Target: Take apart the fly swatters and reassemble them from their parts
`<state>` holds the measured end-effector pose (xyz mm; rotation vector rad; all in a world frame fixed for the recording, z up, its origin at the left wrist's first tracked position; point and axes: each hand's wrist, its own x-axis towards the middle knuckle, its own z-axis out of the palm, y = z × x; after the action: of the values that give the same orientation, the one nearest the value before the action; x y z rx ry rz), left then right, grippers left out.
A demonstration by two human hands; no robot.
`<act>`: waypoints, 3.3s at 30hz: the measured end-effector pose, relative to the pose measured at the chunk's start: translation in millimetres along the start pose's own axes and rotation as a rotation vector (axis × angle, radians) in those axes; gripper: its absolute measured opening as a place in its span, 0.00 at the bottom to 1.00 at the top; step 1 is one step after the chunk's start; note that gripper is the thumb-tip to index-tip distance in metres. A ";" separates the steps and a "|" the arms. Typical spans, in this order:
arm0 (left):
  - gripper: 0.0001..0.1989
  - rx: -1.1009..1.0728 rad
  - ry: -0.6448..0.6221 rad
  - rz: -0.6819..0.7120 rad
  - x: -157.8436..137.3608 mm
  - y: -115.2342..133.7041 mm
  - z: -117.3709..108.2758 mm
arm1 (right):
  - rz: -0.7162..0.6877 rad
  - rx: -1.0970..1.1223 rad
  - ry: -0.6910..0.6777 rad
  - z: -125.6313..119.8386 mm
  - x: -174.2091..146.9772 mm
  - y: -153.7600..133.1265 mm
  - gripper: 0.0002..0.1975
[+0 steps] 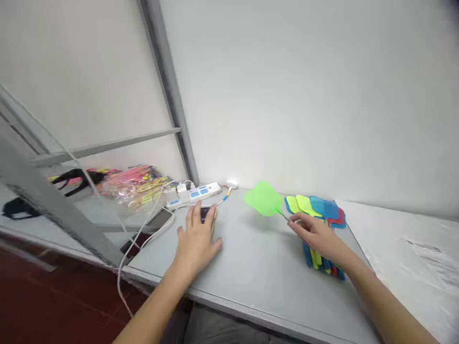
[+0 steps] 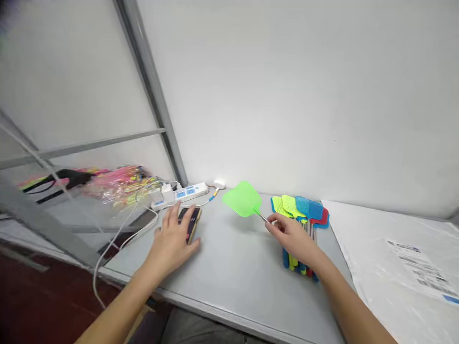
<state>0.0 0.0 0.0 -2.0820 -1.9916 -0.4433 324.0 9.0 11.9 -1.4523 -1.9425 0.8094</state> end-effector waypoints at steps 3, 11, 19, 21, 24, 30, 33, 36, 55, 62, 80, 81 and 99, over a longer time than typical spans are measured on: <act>0.44 -0.099 -0.027 -0.060 -21.4 -24.6 6.6 | -0.011 -0.089 0.016 12.4 4.4 -1.2 0.16; 0.45 -0.243 0.051 -0.131 -36.4 -33.5 20.7 | 0.074 -0.288 -0.028 29.9 3.8 10.0 0.18; 0.47 -0.327 0.063 -0.183 -36.8 -54.5 24.5 | 0.106 -0.334 -0.046 32.8 2.3 9.8 0.19; 0.47 -0.346 0.050 -0.202 -36.4 -67.1 22.5 | 0.088 -0.325 -0.051 32.3 0.4 6.5 0.19; 0.47 -0.360 0.065 -0.198 -34.5 -85.0 21.2 | 0.049 -0.311 -0.067 31.0 -2.8 0.3 0.19; 0.39 -0.264 0.195 -0.118 -40.9 -69.5 14.3 | 0.003 -0.293 -0.108 27.3 -7.4 -10.3 0.19; 0.33 -0.328 0.253 0.052 -41.5 -26.5 6.4 | -0.063 -0.293 -0.100 25.9 -8.6 -14.0 0.18; 0.33 -0.684 0.173 0.123 -24.6 18.6 4.1 | -0.160 -0.349 -0.067 25.1 -9.7 -15.4 0.17; 0.18 -1.632 -0.318 -0.186 20.4 72.0 31.6 | -0.371 -0.791 0.122 24.2 -10.0 -14.2 0.15; 0.18 -1.650 -0.009 -0.108 8.1 71.3 28.6 | -0.383 -0.808 0.123 26.9 -14.9 -19.0 0.15; 0.32 -0.954 0.593 0.159 -3.2 55.8 23.9 | -0.583 -0.541 0.087 21.1 -28.6 -26.0 0.14; 0.31 -0.911 0.593 0.170 -4.0 55.0 24.2 | -0.584 -0.541 0.090 20.3 -28.7 -25.4 0.14; 0.24 -1.447 0.121 -0.096 -7.3 58.7 22.5 | -0.709 -0.814 0.206 25.5 -26.2 -24.6 0.11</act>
<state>59.7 -1.7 -21.0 -2.3415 -1.7854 -2.5037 296.0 -25.0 11.5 -1.0013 -2.4841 -0.4816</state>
